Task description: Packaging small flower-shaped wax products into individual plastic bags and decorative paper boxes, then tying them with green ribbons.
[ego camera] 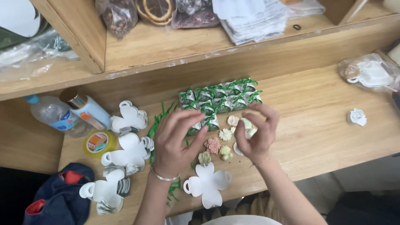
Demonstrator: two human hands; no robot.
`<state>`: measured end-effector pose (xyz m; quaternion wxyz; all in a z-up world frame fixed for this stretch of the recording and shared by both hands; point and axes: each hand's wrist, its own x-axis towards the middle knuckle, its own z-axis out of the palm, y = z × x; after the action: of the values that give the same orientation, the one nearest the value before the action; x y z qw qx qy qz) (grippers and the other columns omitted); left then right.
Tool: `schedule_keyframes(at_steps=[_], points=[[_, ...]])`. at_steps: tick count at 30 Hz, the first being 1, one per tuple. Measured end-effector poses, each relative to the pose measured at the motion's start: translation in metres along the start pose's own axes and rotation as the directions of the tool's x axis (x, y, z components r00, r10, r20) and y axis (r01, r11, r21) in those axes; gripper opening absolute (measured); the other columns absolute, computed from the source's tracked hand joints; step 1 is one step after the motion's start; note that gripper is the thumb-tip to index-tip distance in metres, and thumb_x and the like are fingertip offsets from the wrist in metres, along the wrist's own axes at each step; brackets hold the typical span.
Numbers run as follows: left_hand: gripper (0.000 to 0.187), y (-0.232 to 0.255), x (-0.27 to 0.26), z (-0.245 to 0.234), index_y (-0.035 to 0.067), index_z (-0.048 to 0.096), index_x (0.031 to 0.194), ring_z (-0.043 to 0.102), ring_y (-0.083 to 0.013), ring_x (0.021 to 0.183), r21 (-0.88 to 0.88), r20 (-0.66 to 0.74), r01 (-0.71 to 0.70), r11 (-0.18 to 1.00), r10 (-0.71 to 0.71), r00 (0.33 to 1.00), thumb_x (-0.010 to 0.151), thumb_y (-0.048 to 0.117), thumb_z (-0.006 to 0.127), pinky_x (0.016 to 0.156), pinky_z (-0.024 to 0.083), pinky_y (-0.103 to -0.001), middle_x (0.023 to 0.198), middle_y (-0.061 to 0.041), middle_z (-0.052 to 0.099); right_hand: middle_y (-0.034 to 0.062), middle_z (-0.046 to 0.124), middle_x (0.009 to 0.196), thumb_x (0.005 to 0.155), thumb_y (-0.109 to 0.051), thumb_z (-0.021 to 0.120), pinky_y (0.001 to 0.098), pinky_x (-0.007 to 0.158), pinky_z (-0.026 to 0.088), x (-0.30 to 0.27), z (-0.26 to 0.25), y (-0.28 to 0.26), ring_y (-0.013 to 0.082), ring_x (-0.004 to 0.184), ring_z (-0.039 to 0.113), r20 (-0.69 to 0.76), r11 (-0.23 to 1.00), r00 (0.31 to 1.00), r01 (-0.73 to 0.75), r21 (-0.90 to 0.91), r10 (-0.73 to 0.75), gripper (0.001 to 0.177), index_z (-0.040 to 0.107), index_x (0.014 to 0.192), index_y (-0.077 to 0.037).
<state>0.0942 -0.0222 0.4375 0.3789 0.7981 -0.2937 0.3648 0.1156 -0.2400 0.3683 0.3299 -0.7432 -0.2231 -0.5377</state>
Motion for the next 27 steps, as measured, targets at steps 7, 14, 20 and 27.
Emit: schedule_keyframes(at_steps=[7, 14, 20, 27], points=[[0.048, 0.009, 0.117, 0.030, 0.012, 0.061, 0.137, 0.059, -0.0284, 0.133, 0.070, 0.040, -0.296, 0.953, 0.293, 0.955, 0.094, 0.022, 0.078, 0.125, 0.040, -0.051, 0.143, -0.008, 0.057, 0.0145, 0.052, 0.135, 0.092, -0.001, 0.070, 0.0512, 0.117, 0.037, 0.092, -0.009, 0.043, 0.0346, 0.123, 0.052, -0.228, 0.964, 0.951, 0.161, -0.210, -0.208, 0.036, 0.051, 0.122, -0.008], [0.072, -0.026, 0.188, 0.090, 0.012, 0.048, 0.149, 0.046, -0.0265, 0.146, 0.149, 0.156, -0.425, 0.893, 0.404, 0.901, 0.085, 0.026, 0.076, 0.127, 0.025, -0.054, 0.157, -0.010, 0.047, 0.0119, 0.058, 0.137, 0.093, -0.002, 0.069, 0.0544, 0.125, 0.020, 0.140, 0.008, 0.077, 0.0319, 0.135, 0.056, -0.160, 0.882, 0.929, 0.247, -0.400, -0.333, 0.033, 0.058, 0.121, -0.012], [0.075, -0.068, 0.204, 0.125, 0.014, 0.050, 0.148, 0.043, -0.0245, 0.146, 0.292, 0.236, -0.383, 0.876, 0.322, 0.917, 0.083, 0.041, 0.073, 0.125, 0.009, -0.062, 0.155, -0.011, 0.047, 0.0100, 0.060, 0.143, 0.094, -0.013, 0.067, 0.0584, 0.124, 0.012, 0.152, 0.014, 0.086, 0.0284, 0.141, 0.053, 0.115, 0.856, 0.970, 0.245, -0.456, -0.216, 0.030, 0.064, 0.124, -0.012], [0.074, -0.075, 0.203, 0.132, 0.019, 0.053, 0.146, 0.042, -0.0236, 0.145, 0.362, 0.285, -0.293, 0.885, 0.195, 0.939, 0.081, 0.051, 0.072, 0.123, 0.003, -0.064, 0.153, -0.009, 0.052, 0.0032, 0.064, 0.132, 0.098, -0.015, 0.065, 0.0579, 0.124, 0.015, 0.144, 0.018, 0.098, 0.0218, 0.135, 0.056, 0.251, 0.870, 0.957, 0.243, -0.430, -0.144, 0.029, 0.066, 0.127, -0.013]])
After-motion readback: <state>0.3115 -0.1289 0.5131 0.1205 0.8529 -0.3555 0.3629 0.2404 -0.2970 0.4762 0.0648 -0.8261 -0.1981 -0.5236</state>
